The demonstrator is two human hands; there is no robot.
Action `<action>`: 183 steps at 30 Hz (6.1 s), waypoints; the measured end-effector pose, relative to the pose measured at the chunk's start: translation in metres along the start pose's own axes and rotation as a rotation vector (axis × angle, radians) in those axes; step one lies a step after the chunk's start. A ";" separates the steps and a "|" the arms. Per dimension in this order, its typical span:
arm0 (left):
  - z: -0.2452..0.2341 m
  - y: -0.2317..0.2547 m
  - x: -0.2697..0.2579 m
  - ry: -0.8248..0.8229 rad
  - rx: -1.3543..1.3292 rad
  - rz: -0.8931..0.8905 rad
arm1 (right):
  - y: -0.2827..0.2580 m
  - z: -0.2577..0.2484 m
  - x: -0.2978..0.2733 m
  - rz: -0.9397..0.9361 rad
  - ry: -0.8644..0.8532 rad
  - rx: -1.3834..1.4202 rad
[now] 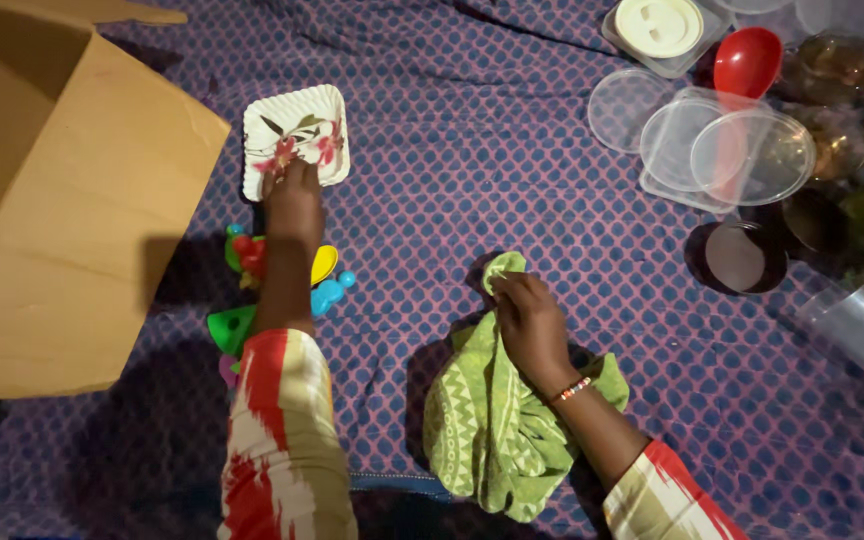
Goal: The person wipes several small square plates with a floral pattern and a clear plastic container lid using a green cloth. The items are wiped on both sides and then placed on the bed surface.
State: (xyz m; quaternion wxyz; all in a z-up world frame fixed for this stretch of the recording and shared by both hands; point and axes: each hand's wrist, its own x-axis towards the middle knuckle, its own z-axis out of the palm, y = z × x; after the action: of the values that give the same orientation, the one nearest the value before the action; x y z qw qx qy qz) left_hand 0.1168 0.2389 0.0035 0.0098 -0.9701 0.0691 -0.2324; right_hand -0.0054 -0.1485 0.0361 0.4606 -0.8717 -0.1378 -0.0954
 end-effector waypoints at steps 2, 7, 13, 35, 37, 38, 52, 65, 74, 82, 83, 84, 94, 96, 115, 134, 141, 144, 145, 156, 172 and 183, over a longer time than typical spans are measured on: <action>0.003 -0.003 0.003 -0.080 0.007 -0.023 | 0.001 0.000 0.001 -0.020 0.006 -0.018; 0.010 -0.014 0.008 -0.149 -0.046 -0.030 | 0.001 0.000 0.002 -0.027 -0.011 -0.023; 0.029 -0.028 0.006 -0.142 -0.076 0.008 | -0.002 -0.003 0.003 -0.007 -0.024 -0.012; -0.030 0.261 0.025 0.083 -0.517 0.185 | 0.039 -0.038 0.018 0.088 0.471 0.008; -0.022 0.296 0.040 0.120 -0.668 0.246 | 0.050 -0.044 0.020 0.134 0.510 -0.026; -0.019 0.308 0.046 0.051 -0.672 0.235 | 0.055 -0.044 0.022 0.155 0.515 -0.052; 0.038 0.431 0.174 -0.530 -0.630 -0.398 | 0.071 -0.034 0.024 0.253 0.421 -0.111; 0.131 0.335 0.096 -0.214 -1.497 -0.736 | 0.077 -0.031 0.026 0.092 0.467 -0.152; 0.010 0.288 -0.006 0.128 -1.859 -0.902 | 0.076 -0.030 0.029 0.229 0.560 0.133; -0.005 0.291 -0.074 0.066 -1.902 -0.952 | 0.009 -0.037 0.005 -0.163 0.327 -0.005; 0.000 0.291 -0.074 0.051 -2.039 -0.902 | 0.004 -0.034 0.003 -0.192 0.255 0.014; 0.005 0.291 -0.072 0.036 -2.175 -0.845 | 0.001 -0.031 0.002 -0.221 0.182 0.034; 0.001 0.288 -0.064 -0.123 -2.458 -0.954 | -0.017 -0.011 0.006 -0.394 -0.041 -0.169; 0.005 0.291 -0.065 -0.121 -2.435 -0.848 | -0.016 -0.016 0.009 -0.386 -0.024 -0.229; 0.044 0.288 -0.080 -0.043 -2.393 -1.052 | -0.018 -0.004 0.000 -0.310 0.005 -0.460; -0.009 0.285 -0.060 -0.051 -2.517 -0.750 | 0.019 -0.030 0.009 -0.071 0.114 -0.603; -0.036 0.278 -0.051 0.050 -2.489 -0.775 | -0.022 -0.015 -0.004 -0.281 -0.054 -0.422; -0.040 0.275 -0.049 -0.012 -2.425 -0.840 | -0.026 -0.009 -0.005 -0.378 -0.143 -0.331; -0.041 0.274 -0.048 -0.046 -2.396 -0.862 | -0.025 -0.008 -0.005 -0.388 -0.134 -0.323; 0.001 0.283 -0.066 0.012 -2.462 -0.755 | -0.004 -0.009 0.011 -0.129 0.008 -0.534; -0.029 0.275 -0.056 -0.120 -2.442 -0.722 | -0.019 -0.011 0.004 -0.336 -0.181 -0.197; -0.002 0.280 -0.059 0.006 -2.515 -0.692 | 0.026 -0.014 0.023 -0.204 -0.034 -0.274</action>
State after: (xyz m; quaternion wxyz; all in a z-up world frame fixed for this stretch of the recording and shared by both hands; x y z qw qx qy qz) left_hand 0.0273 -0.0306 -0.0357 -0.9593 -0.2821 -0.0141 -0.0015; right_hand 0.0244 -0.1705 0.0307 0.3232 -0.9092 -0.2189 -0.1446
